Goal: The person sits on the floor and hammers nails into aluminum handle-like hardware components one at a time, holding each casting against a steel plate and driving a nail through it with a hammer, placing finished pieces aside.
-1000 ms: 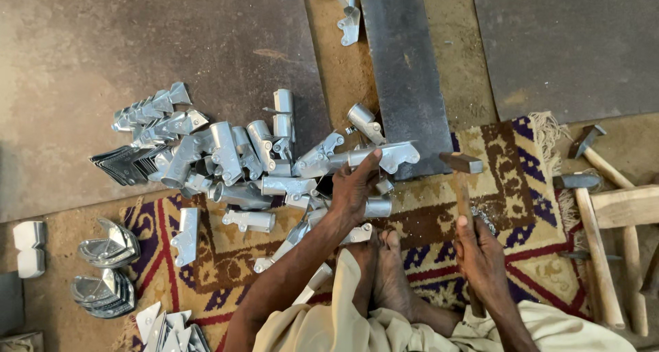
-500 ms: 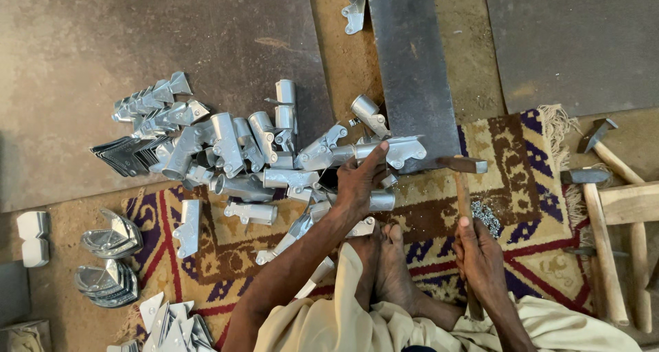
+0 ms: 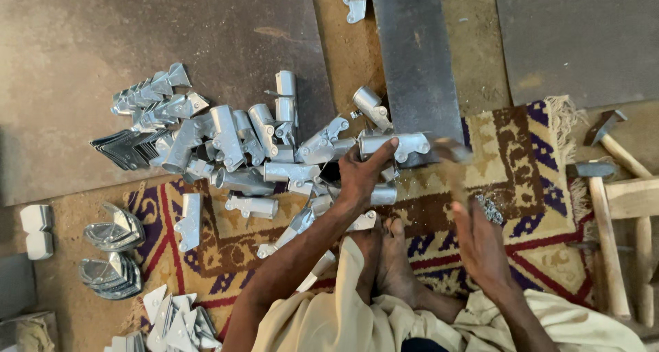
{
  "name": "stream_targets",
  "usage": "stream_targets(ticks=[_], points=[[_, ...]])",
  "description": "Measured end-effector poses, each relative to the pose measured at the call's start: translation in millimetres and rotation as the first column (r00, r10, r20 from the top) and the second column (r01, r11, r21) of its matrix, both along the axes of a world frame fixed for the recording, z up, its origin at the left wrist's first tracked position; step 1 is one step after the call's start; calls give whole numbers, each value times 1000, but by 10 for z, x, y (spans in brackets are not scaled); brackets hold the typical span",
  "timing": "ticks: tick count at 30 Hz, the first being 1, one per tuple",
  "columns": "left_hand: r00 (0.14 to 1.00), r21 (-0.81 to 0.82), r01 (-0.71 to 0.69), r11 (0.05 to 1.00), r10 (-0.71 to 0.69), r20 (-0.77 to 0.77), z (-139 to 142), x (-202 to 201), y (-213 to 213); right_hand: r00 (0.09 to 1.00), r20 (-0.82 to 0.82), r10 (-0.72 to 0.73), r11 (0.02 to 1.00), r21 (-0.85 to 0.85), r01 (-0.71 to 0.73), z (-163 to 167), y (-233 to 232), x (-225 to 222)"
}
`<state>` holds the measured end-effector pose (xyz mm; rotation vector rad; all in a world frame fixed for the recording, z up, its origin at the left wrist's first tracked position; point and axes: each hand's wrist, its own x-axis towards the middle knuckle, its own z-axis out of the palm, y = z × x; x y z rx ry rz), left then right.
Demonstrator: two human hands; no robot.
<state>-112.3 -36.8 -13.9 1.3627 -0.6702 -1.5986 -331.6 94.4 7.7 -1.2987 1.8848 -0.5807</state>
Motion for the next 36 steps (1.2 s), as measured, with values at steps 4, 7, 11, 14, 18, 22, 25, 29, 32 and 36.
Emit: stream_targets(ticks=[4, 7, 11, 14, 18, 22, 25, 29, 32, 36], points=[[999, -34, -10, 999, 11, 42, -35, 2, -40, 994, 10, -105, 982, 161, 102, 41, 17, -10], [1000, 34, 7, 999, -8, 20, -59, 27, -7, 976, 66, -206, 977, 73, 201, 94, 97, 17], [998, -2, -10, 1000, 10, -56, -69, 23, 7, 997, -60, -48, 999, 2, 48, 95, 45, 39], [1000, -42, 5, 999, -4, 23, -71, 16, -1, 995, -98, -21, 977, 207, 41, 83, 7, 31], [1000, 22, 9, 1000, -8, -17, -79, 44, 9, 992, -55, -117, 990, 67, 120, 96, 67, 35], [998, -53, 3, 999, -7, -66, -88, 29, 7, 994, -97, -51, 983, 169, 67, 86, 47, 48], [999, -39, -2, 999, 0, -51, -97, 14, 11, 1000, -14, 16, 1000, 17, -16, 67, 7, 62], [995, -23, -14, 1000, 11, -95, -111, 23, -10, 968, -220, -125, 975, -207, 79, 77, 34, 145], [996, -16, -8, 1000, 6, -93, -111, 25, -51, 988, 5, -153, 954, -261, 149, 165, 70, 230], [992, -43, -44, 998, 38, -123, -93, 22, -71, 899, 318, -302, 950, 177, 257, 395, 26, 238]])
